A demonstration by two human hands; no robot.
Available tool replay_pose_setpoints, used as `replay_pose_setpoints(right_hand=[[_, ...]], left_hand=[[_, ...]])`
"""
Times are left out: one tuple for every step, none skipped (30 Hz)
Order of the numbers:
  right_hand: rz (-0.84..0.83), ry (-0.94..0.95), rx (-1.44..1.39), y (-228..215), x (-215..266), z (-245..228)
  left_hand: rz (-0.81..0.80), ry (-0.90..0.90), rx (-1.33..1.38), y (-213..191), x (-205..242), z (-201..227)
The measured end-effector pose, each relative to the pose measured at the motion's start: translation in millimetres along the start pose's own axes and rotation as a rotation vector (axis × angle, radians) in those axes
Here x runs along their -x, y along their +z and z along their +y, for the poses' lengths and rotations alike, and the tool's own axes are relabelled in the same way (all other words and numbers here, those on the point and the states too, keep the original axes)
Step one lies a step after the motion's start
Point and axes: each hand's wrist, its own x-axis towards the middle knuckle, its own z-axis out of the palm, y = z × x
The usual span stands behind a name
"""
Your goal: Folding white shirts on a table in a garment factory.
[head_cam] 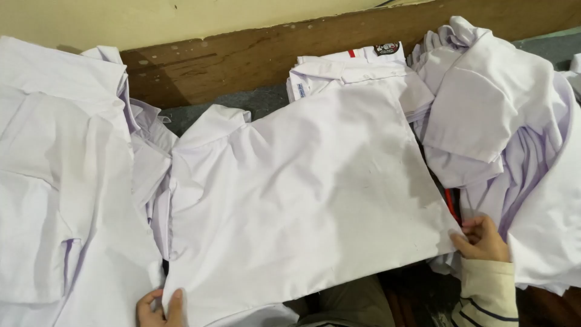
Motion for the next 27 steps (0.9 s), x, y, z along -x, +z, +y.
replay_pose_setpoints(right_hand=[[0.000,0.003,0.001,1.2,7.6,-10.9],[0.003,-0.023,0.039,2.3,15.3,-21.8],[0.007,-0.052,0.074,3.7,21.6,-33.3],[0.008,-0.051,0.075,6.4,17.1,-18.0],[0.051,-0.110,0.148,8.9,11.8,-3.5],[0.093,-0.169,0.221,11.5,6.6,10.7],[0.092,-0.173,0.222,11.6,7.2,9.3],[0.072,-0.135,0.267,11.9,8.0,7.8],[0.049,-0.098,0.312,12.6,9.3,6.7],[0.045,-0.102,0.314,13.4,9.3,-7.7],[-0.008,-0.001,0.337,14.8,10.1,-21.7],[-0.061,0.100,0.361,16.4,11.0,-35.7],[-0.066,0.097,0.364,21.5,10.2,-32.4],[-0.014,0.021,0.424,26.7,9.6,-29.2],[0.038,-0.059,0.483,32.2,8.6,-27.0],[0.031,-0.066,0.486,33.5,8.2,-21.8],[0.051,-0.052,0.508,36.2,5.4,-18.2],[0.072,-0.038,0.529,39.0,3.0,-14.8],[0.065,-0.053,0.529,39.0,2.2,-12.9],[0.089,-0.019,0.521,38.9,1.2,-11.1],[0.115,0.016,0.511,38.2,0.2,-9.2],[0.109,0.003,0.510,38.0,-6.0,-8.3],[0.058,0.029,0.535,37.3,-11.2,-6.5],[0.008,0.055,0.561,36.5,-16.9,-4.6],[0.008,0.051,0.561,34.3,-17.4,-16.5],[-0.012,0.069,0.545,32.0,-18.2,-28.0],[-0.032,0.090,0.530,28.9,-17.5,-38.0]], left_hand=[[-0.002,-0.001,-0.003,-2.1,1.7,4.3],[-0.077,-0.057,-0.050,-4.4,3.4,8.5],[-0.150,-0.113,-0.095,-5.3,4.6,12.9],[-0.152,-0.112,-0.095,-7.3,3.6,10.3],[-0.138,-0.120,-0.148,-9.0,2.8,7.3],[-0.123,-0.127,-0.201,-11.0,1.7,4.5],[-0.121,-0.129,-0.199,-12.2,-0.2,2.1],[-0.164,-0.132,-0.295,-13.4,-2.2,-0.3],[-0.205,-0.138,-0.392,-16.7,-2.9,-3.5],[-0.201,-0.142,-0.391,-15.1,2.4,13.8],[-0.210,-0.198,-0.417,-14.0,7.1,30.9],[-0.219,-0.253,-0.443,-12.7,11.6,47.7],[-0.214,-0.259,-0.444,-10.9,11.3,47.5],[-0.195,-0.209,-0.467,-9.3,11.0,47.1],[-0.174,-0.162,-0.489,-8.6,11.0,46.4],[-0.168,-0.169,-0.489,-4.2,2.8,28.0],[-0.123,-0.023,-0.513,-0.5,-4.9,9.2],[-0.078,0.123,-0.536,2.6,-12.6,-9.6],[-0.065,0.114,-0.534,2.2,-13.2,-7.1],[-0.063,0.091,-0.559,1.8,-14.0,-4.4],[-0.063,0.070,-0.582,2.3,-15.5,-0.8],[-0.051,0.063,-0.579,2.4,-14.0,5.0],[-0.079,0.039,-0.542,3.4,-13.6,11.5],[-0.106,0.015,-0.504,4.7,-13.1,18.2],[-0.102,0.013,-0.501,4.9,-13.2,29.1],[-0.147,-0.034,-0.438,5.4,-13.1,40.0],[-0.194,-0.080,-0.376,6.0,-12.7,50.6]])
